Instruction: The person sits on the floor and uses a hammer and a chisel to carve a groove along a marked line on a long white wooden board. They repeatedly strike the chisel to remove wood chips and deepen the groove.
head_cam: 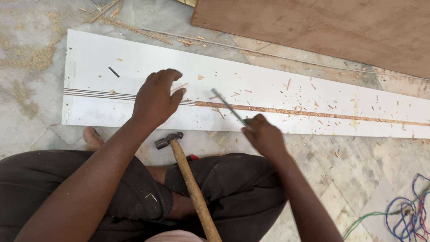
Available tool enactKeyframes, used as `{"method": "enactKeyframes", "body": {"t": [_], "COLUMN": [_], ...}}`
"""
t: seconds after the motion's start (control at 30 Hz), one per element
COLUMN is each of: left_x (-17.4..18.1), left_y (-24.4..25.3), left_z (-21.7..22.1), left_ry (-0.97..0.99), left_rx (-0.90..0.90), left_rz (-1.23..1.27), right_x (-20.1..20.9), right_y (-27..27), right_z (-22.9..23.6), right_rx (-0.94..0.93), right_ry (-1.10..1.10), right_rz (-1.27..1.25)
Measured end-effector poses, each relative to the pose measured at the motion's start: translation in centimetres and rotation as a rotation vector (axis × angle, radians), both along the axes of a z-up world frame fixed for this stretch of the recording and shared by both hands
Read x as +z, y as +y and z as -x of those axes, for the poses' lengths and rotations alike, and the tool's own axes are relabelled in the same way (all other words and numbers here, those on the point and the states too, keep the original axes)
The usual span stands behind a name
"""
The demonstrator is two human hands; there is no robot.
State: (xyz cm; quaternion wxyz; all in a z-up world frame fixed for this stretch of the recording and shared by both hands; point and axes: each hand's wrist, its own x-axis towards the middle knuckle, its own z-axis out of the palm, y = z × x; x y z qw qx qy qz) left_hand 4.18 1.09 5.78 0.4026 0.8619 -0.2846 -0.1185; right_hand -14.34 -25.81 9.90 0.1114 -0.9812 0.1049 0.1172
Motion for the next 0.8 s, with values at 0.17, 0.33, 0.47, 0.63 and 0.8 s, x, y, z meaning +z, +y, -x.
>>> {"method": "enactKeyframes", "body": {"t": [0.17, 0.33, 0.47, 0.63, 0.8], "left_x": [-1.6, -3.3, -5.0, -6.6, -6.5], "left_y": [-0.7, -0.5, -0.2, -0.2, -0.2], "left_z": [0.2, 0.2, 0.0, -0.3, -0.3], "left_ry": [0.117, -0.018, -0.069, 0.008, 0.035], "left_rx": [-0.058, -0.041, -0.024, -0.029, -0.015], "left_rz": [-0.132, -0.202, -0.395, -0.408, -0.341], "right_x": [0.6, 0.8, 1.0, -1.6, -2.4], "right_y": [-5.3, -6.4, -6.8, -6.3, -5.9], "right_z": [-1.2, -2.9, -4.3, -5.8, -4.6], "right_rx": [0.154, 0.317, 0.389, 0.447, 0.347], "right_ry": [0.171, 0.19, 0.091, 0.027, 0.154], "right_rz": [0.095, 0.356, 0.395, 0.316, 0.194]}}
